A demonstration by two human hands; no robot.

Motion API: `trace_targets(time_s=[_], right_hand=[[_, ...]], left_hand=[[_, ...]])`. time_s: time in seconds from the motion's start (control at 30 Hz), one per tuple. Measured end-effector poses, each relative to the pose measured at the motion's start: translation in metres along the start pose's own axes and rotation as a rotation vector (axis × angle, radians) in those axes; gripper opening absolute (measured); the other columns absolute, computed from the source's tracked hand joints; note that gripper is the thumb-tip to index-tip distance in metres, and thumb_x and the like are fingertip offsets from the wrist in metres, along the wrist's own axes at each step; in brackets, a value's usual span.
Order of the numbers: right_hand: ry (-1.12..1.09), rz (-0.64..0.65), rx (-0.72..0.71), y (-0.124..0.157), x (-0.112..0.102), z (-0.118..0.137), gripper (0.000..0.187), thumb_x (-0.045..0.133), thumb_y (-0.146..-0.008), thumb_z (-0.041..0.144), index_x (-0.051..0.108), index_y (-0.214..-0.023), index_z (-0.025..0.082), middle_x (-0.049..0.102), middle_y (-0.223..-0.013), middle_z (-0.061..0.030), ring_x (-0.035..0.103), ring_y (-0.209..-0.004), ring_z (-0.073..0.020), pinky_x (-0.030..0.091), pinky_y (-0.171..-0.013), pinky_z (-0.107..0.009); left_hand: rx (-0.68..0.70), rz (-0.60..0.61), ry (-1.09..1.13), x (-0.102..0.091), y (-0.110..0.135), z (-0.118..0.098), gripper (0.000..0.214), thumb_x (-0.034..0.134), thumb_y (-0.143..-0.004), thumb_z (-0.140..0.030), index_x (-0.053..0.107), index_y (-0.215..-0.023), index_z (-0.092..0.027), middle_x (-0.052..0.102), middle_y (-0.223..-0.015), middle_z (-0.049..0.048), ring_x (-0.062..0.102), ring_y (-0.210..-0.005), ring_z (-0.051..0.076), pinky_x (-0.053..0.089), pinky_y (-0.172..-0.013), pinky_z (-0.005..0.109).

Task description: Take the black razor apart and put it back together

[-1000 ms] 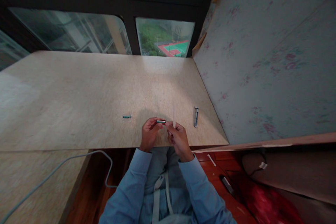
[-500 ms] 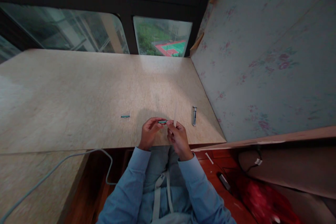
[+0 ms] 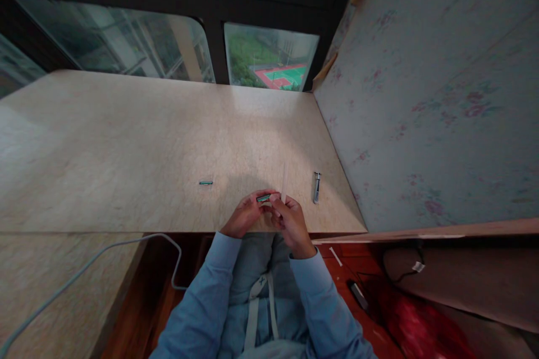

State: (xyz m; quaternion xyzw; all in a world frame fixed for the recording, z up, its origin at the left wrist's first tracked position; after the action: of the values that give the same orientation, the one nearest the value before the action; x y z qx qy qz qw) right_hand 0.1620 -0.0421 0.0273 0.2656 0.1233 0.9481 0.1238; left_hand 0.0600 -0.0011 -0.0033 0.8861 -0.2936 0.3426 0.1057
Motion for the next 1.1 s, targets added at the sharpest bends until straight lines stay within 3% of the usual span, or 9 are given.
trace_targets(time_s=[0.3, 0.5, 0.63, 0.83, 0.97, 1.1], right_hand=[[-0.034, -0.002, 0.034, 0.005, 0.000, -0.005, 0.043, 0.078, -0.068, 0.048, 0.047, -0.059, 0.018, 0.038, -0.043, 0.0103, 0.024, -0.034, -0.0021, 0.015, -0.033, -0.017], [0.013, -0.038, 0.021, 0.004, 0.002, -0.008, 0.046, 0.077, -0.068, 0.051, 0.045, -0.059, 0.019, 0.037, -0.045, 0.0103, 0.026, -0.035, -0.0028, 0.016, -0.034, -0.018], [0.085, -0.050, -0.006, 0.006, 0.001, -0.009, 0.041, 0.074, -0.072, 0.052, 0.052, -0.065, 0.018, 0.036, -0.046, 0.0105, 0.026, -0.037, -0.0037, 0.018, -0.035, -0.018], [0.195, 0.137, 0.012, 0.027, -0.003, -0.002, 0.043, 0.055, -0.085, 0.062, 0.058, -0.088, 0.019, 0.048, -0.060, 0.0072, 0.025, -0.037, -0.0032, 0.017, -0.035, -0.018], [0.367, 0.160, 0.032, 0.042, -0.008, 0.000, 0.048, 0.049, -0.087, 0.065, 0.059, -0.084, 0.018, 0.041, -0.051, 0.0081, 0.030, -0.036, -0.0055, 0.019, -0.036, -0.019], [0.503, 0.168, -0.057, 0.047, -0.009, 0.001, 0.050, 0.047, -0.089, 0.063, 0.062, -0.080, 0.017, 0.043, -0.048, 0.0056, 0.037, -0.042, -0.0084, 0.026, -0.042, -0.021]], left_hand=[[-0.095, 0.053, -0.012, 0.006, 0.005, 0.003, 0.064, 0.069, -0.073, -0.059, 0.063, -0.120, -0.016, 0.068, -0.105, 0.0161, 0.065, -0.082, 0.026, 0.054, -0.072, 0.042], [-0.042, -0.043, -0.080, -0.001, 0.006, 0.000, 0.048, 0.072, -0.076, -0.046, 0.068, -0.113, -0.015, 0.067, -0.114, 0.0161, 0.066, -0.096, 0.027, 0.052, -0.084, 0.039], [-0.009, -0.115, 0.001, -0.007, 0.006, 0.003, 0.039, 0.072, -0.077, -0.042, 0.070, -0.107, -0.016, 0.069, -0.111, 0.0135, 0.065, -0.096, 0.025, 0.050, -0.087, 0.040], [-0.013, -0.170, 0.272, -0.016, 0.003, 0.003, 0.048, 0.075, -0.071, -0.049, 0.070, -0.100, -0.011, 0.068, -0.101, 0.0124, 0.062, -0.094, 0.023, 0.050, -0.081, 0.036], [-0.079, -0.162, 0.340, -0.017, 0.004, 0.000, 0.043, 0.068, -0.078, -0.048, 0.068, -0.100, -0.012, 0.067, -0.100, 0.0114, 0.062, -0.090, 0.021, 0.050, -0.077, 0.034], [-0.147, -0.159, 0.327, -0.018, 0.006, 0.000, 0.037, 0.066, -0.082, -0.044, 0.068, -0.102, -0.013, 0.067, -0.105, 0.0112, 0.063, -0.091, 0.020, 0.051, -0.080, 0.035]])
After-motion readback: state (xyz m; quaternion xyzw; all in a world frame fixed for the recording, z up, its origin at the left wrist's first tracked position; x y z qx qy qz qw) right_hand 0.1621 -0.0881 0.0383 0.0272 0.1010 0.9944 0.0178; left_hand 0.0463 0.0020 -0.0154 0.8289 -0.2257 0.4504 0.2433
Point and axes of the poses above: each hand's wrist, its own y-axis away from the middle knuckle, its own x-axis out of the palm, z = x × y, the point moved 4 cm from there along -y, towards the middle knuckle
